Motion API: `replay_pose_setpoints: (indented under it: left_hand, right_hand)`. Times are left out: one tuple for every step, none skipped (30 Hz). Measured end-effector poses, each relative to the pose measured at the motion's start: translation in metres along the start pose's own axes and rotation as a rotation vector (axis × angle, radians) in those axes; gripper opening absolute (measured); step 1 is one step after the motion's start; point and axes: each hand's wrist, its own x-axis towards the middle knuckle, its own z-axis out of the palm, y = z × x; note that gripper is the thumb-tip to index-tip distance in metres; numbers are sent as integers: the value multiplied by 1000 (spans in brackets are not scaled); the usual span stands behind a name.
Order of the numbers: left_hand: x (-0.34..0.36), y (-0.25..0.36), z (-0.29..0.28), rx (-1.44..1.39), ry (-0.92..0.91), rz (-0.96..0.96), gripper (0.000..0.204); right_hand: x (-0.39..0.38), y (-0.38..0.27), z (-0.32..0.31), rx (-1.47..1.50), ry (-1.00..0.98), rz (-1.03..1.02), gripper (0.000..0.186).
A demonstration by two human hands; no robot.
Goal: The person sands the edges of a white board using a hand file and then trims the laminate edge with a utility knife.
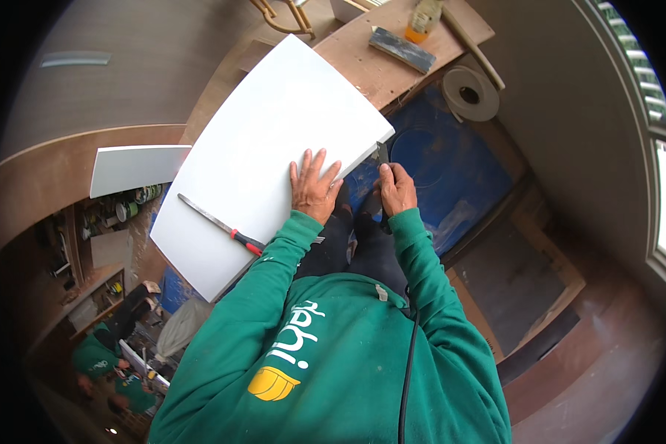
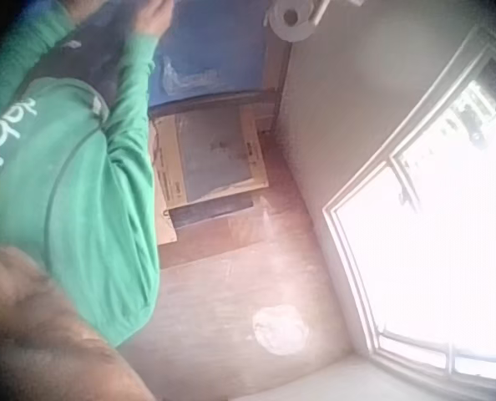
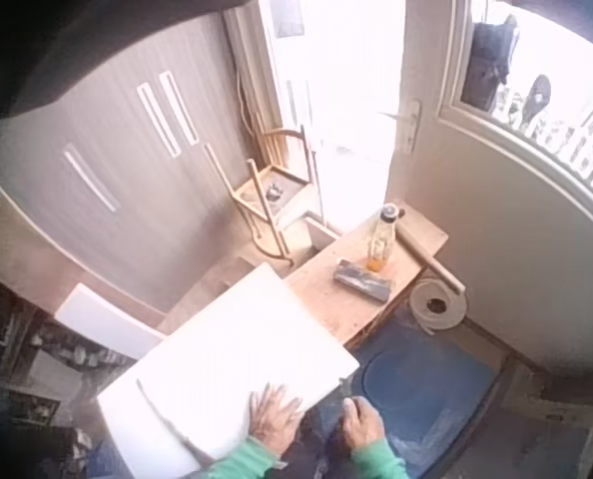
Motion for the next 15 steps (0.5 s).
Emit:
replay_pose_setpoints:
  left_hand:
    - [-3,-5,11,-3,55,30,31]
    - [-5,-8,16,-20,73,17,31]
    - [-8,-12,20,-23,93,78,27]
    - [-10,-16,22,-21,118,132,24]
    - [-10,-17,23,-55,137,125,18]
    - [-8,-14,25,-64,167,102,18]
    - [-6,-11,26,-102,172,131,16]
    - [-5,-14,21,-122,177,155,15]
    - [-5,-14,16,-156,159,133,12]
    - [-7,-16,13,-156,166,119,12]
    - [-8,-18,12,-164,156,129,12]
    - [-9,-20,10,-172,144,140,11]
    - [-11,-20,8,-174,148,131,11]
    - [-15,-22,5,-214,123,101,12]
    - [-16,-24,1,-253,100,71,13]
  right_hand:
    - [2,1,0,-2,-18,26,34]
    - [3,7,-1,-27,-20,13,34]
    - [5,15,-2,-47,-53,-11,37]
    - [6,16,-3,-69,-95,-37,39]
    - [0,5,-5,-28,-127,37,41]
    - [3,5,-9,-57,-140,16,41]
    - [8,11,-16,-77,-100,-3,41]
    - [12,12,-15,-87,-75,-25,42]
    - [18,11,-18,-119,-56,-26,43]
    - [19,4,-20,-88,-55,4,44]
    - [23,-4,-22,-102,-49,47,45]
    - [27,-12,-24,-117,-42,90,46]
    - [28,-19,-25,-124,-48,89,46]
    - [29,-26,-25,-187,-46,66,47]
    - [33,-31,-26,-250,-46,42,48]
